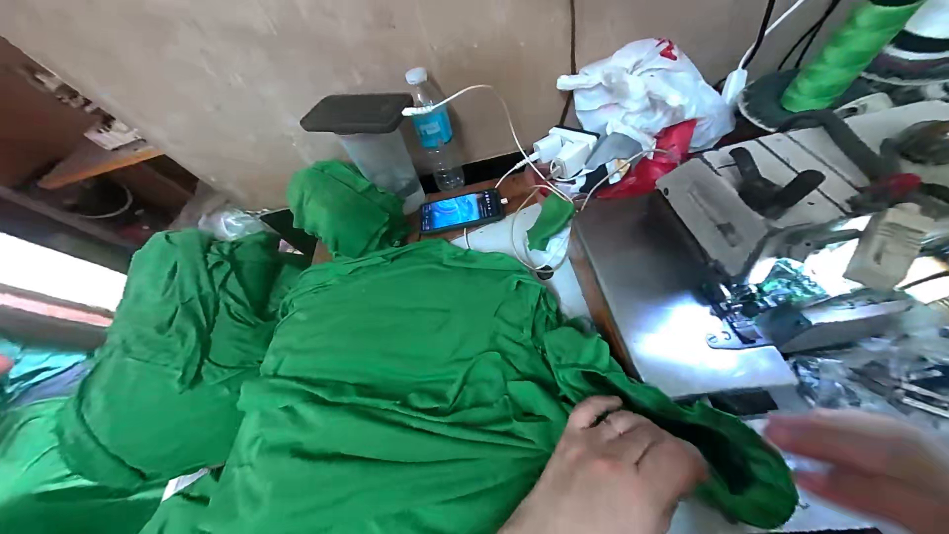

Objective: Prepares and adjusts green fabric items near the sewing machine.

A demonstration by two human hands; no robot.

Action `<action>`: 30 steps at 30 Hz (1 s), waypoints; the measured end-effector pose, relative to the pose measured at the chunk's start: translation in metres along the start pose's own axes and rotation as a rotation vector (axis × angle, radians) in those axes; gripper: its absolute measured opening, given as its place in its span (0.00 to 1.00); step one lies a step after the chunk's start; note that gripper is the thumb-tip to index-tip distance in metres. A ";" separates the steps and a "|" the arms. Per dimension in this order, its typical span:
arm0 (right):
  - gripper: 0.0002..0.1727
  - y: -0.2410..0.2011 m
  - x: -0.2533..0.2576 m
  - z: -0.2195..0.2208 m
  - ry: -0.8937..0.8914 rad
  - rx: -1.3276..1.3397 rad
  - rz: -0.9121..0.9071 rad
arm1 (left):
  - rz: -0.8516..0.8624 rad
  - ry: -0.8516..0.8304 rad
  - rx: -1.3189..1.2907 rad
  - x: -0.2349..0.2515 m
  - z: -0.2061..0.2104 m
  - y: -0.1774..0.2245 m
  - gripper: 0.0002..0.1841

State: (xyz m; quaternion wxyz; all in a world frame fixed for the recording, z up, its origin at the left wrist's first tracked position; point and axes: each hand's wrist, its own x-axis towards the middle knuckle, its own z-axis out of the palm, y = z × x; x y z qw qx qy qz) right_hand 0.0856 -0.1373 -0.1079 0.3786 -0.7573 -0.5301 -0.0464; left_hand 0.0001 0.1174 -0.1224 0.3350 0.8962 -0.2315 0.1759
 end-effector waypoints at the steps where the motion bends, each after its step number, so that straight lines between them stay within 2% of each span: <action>1: 0.28 -0.011 0.010 0.011 -0.087 0.095 -0.018 | 0.007 0.019 -0.033 0.001 -0.009 0.002 0.10; 4: 0.23 -0.018 0.027 0.032 -0.198 0.171 0.030 | -0.006 0.076 -0.053 -0.004 -0.047 -0.001 0.13; 7: 0.19 -0.004 0.028 0.029 -0.305 0.173 0.060 | -0.050 0.077 -0.068 -0.024 -0.081 -0.013 0.15; 10: 0.18 0.002 0.024 0.025 -0.363 0.281 0.073 | -0.152 0.003 -0.019 -0.049 -0.085 -0.024 0.17; 13: 0.16 0.005 0.019 0.032 -0.374 0.306 0.054 | -0.356 0.035 0.168 -0.070 -0.065 -0.023 0.20; 16: 0.16 0.000 0.019 0.040 -0.346 0.257 0.036 | -0.685 0.161 0.201 -0.077 -0.046 -0.004 0.23; 18: 0.16 -0.003 0.019 0.043 -0.326 0.251 0.019 | -0.841 0.148 0.203 -0.074 -0.035 0.007 0.23; 21: 0.14 -0.008 0.022 0.034 -0.421 0.268 0.022 | -0.771 0.193 0.159 -0.076 -0.030 0.002 0.09; 24: 0.14 -0.009 0.026 0.021 -0.533 0.295 0.003 | -0.600 0.397 0.007 -0.072 -0.048 -0.008 0.08; 27: 0.12 -0.018 0.029 0.026 -0.433 0.284 -0.078 | -0.382 0.574 -0.054 -0.046 -0.057 -0.006 0.07; 30: 0.12 -0.032 0.035 0.041 -0.332 0.234 -0.168 | -0.235 0.622 0.037 -0.019 -0.045 0.007 0.09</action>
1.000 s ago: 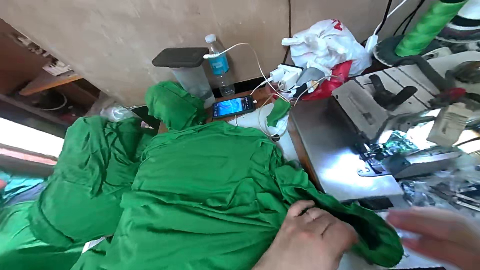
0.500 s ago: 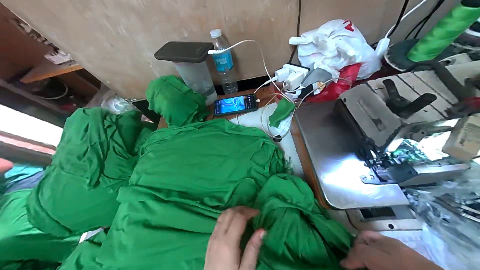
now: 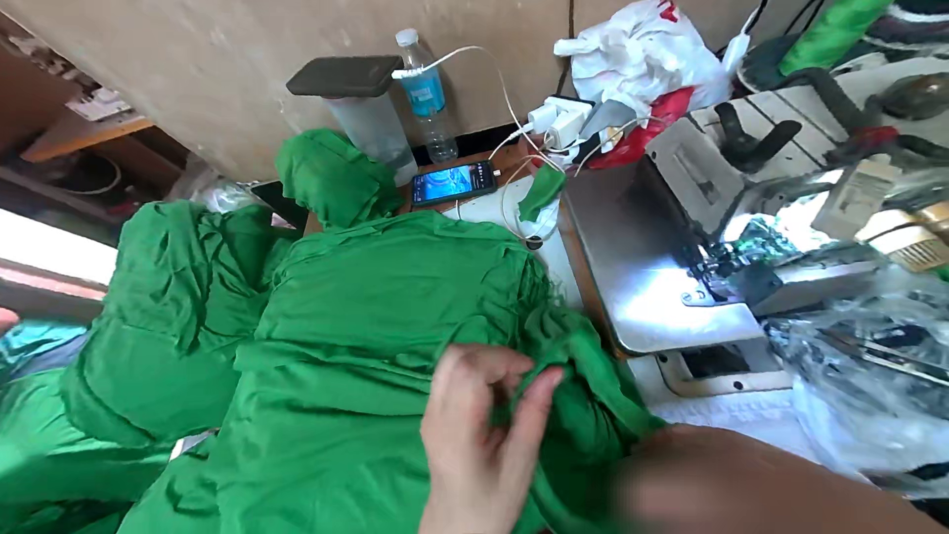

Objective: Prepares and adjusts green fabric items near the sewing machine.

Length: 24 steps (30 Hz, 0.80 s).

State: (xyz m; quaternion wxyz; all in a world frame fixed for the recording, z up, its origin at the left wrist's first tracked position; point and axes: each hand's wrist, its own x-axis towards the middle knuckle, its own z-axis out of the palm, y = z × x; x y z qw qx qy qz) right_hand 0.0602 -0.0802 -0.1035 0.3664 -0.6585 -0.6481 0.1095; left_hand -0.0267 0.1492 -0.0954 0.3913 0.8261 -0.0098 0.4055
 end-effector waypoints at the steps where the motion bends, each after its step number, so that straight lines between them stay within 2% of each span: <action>1: 0.12 0.001 0.004 0.007 0.047 -0.042 -0.028 | 0.038 -0.014 0.038 0.000 0.006 0.002 0.10; 5: 0.10 0.022 0.020 0.036 0.312 -0.124 -0.020 | 0.089 -0.080 0.187 -0.013 0.019 -0.009 0.03; 8: 0.11 0.035 0.028 0.041 0.397 -0.057 -0.003 | 0.050 -0.075 0.100 -0.024 0.022 -0.010 0.03; 11: 0.12 0.042 0.031 0.042 0.466 -0.115 -0.023 | 0.033 -0.062 0.001 -0.032 0.023 -0.008 0.06; 18: 0.11 0.040 0.030 0.040 0.548 -0.148 -0.105 | 0.045 -0.056 0.040 -0.035 0.021 -0.002 0.05; 21: 0.10 0.035 0.026 0.039 0.513 -0.114 -0.147 | 0.067 -0.038 0.123 -0.035 0.020 -0.003 0.04; 24: 0.11 0.035 0.026 0.043 0.506 -0.148 -0.132 | 0.044 -0.041 0.071 -0.036 0.021 -0.003 0.07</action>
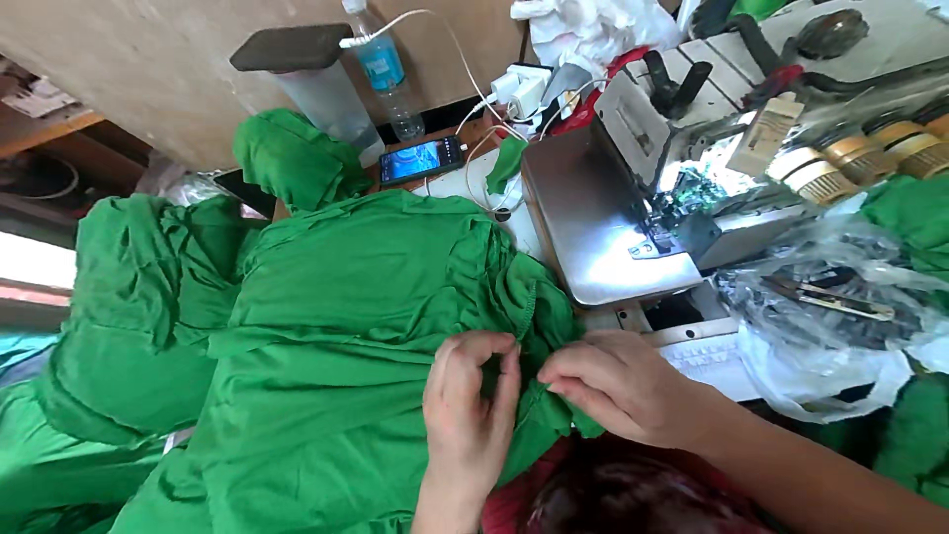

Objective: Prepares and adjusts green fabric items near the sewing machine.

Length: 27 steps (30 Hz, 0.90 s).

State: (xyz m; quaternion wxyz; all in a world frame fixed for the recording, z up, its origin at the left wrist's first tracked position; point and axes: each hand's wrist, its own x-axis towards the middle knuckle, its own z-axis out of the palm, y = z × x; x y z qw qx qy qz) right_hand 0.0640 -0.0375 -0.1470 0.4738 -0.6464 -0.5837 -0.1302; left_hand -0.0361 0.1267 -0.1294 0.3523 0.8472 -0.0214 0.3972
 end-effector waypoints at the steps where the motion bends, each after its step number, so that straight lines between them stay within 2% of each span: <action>1: 0.12 0.000 0.000 0.000 -0.006 -0.007 0.016 | -0.006 -0.002 -0.025 -0.001 0.000 0.001 0.08; 11: 0.15 0.004 0.008 0.002 0.012 -0.013 0.084 | 0.010 -0.066 -0.114 -0.004 0.000 0.007 0.10; 15: 0.15 0.007 0.009 -0.001 0.007 -0.076 0.080 | 0.077 -0.151 0.029 -0.006 -0.009 0.003 0.03; 18: 0.16 0.013 0.007 -0.010 0.025 -0.128 0.128 | 0.087 -0.312 0.240 -0.014 -0.032 -0.010 0.14; 20: 0.17 0.019 0.005 -0.016 0.021 -0.140 0.133 | 0.079 -0.352 0.291 -0.016 -0.051 -0.016 0.20; 22: 0.17 0.020 0.003 -0.017 0.002 -0.131 0.121 | 0.083 -0.322 0.264 -0.012 -0.063 -0.015 0.22; 25: 0.15 0.016 0.004 -0.012 0.025 -0.117 0.119 | 0.116 -0.227 0.183 -0.005 -0.062 -0.013 0.15; 27: 0.14 0.016 0.005 -0.013 0.050 -0.136 0.136 | 0.067 -0.203 0.184 -0.004 -0.057 -0.013 0.11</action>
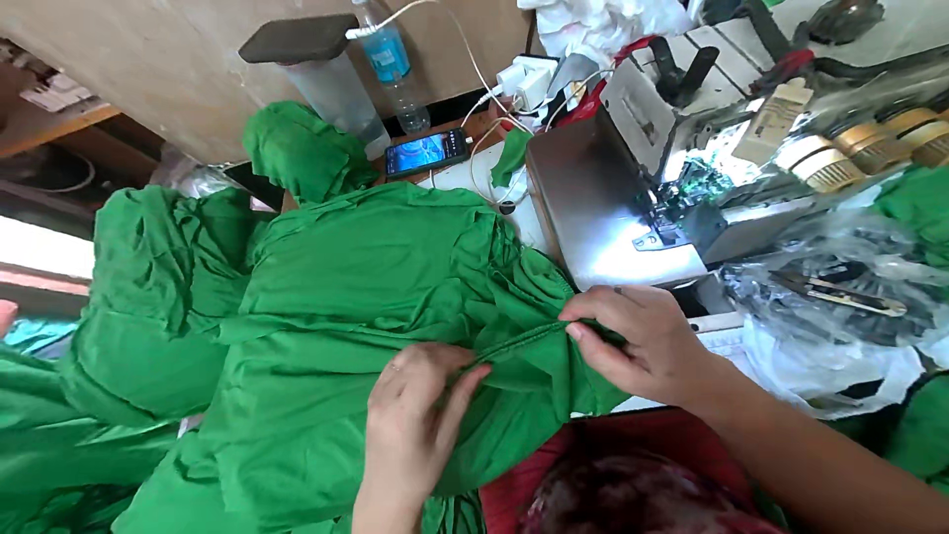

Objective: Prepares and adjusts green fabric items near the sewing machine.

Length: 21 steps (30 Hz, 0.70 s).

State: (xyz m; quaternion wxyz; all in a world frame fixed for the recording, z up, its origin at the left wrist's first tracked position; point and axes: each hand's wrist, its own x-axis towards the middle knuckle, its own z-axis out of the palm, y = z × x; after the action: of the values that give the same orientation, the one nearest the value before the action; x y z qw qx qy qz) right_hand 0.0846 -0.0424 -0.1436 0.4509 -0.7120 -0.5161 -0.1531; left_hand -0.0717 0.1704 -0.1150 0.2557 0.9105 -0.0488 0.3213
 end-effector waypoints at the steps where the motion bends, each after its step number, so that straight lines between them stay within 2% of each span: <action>1: 0.14 0.000 0.001 -0.002 0.003 -0.017 0.003 | -0.028 -0.002 0.031 0.001 0.003 0.001 0.12; 5: 0.13 -0.003 -0.002 -0.011 -0.009 -0.084 0.008 | -0.071 0.023 0.111 0.003 0.015 0.005 0.12; 7: 0.13 -0.004 -0.006 -0.017 -0.036 -0.094 0.011 | -0.156 0.060 -0.145 0.003 0.024 0.008 0.12; 10: 0.15 -0.006 -0.015 -0.031 -0.211 -0.125 -0.016 | -0.239 0.095 -0.765 0.004 0.051 0.015 0.08; 11: 0.16 -0.005 -0.018 -0.036 -0.300 -0.154 -0.026 | -0.252 0.091 -0.904 0.005 0.061 0.017 0.07; 13: 0.15 -0.006 -0.019 -0.050 -0.476 -0.183 -0.007 | -0.255 0.074 -1.025 0.009 0.076 0.019 0.05; 15: 0.16 -0.010 -0.015 -0.064 -0.507 -0.163 0.019 | -0.229 0.047 -0.991 0.015 0.081 0.022 0.04; 19: 0.16 -0.020 -0.001 -0.063 -0.198 -0.074 -0.014 | -0.125 -0.027 -0.680 0.031 0.078 0.034 0.04; 21: 0.13 -0.018 0.000 -0.054 -0.153 -0.094 -0.057 | -0.102 -0.058 -0.541 0.036 0.077 0.040 0.05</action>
State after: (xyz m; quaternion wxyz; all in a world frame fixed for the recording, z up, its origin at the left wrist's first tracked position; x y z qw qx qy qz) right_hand 0.0815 -0.0843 -0.1056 0.3716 -0.7269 -0.5615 -0.1350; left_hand -0.0104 0.1004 -0.1269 0.5038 0.8192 -0.0944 0.2571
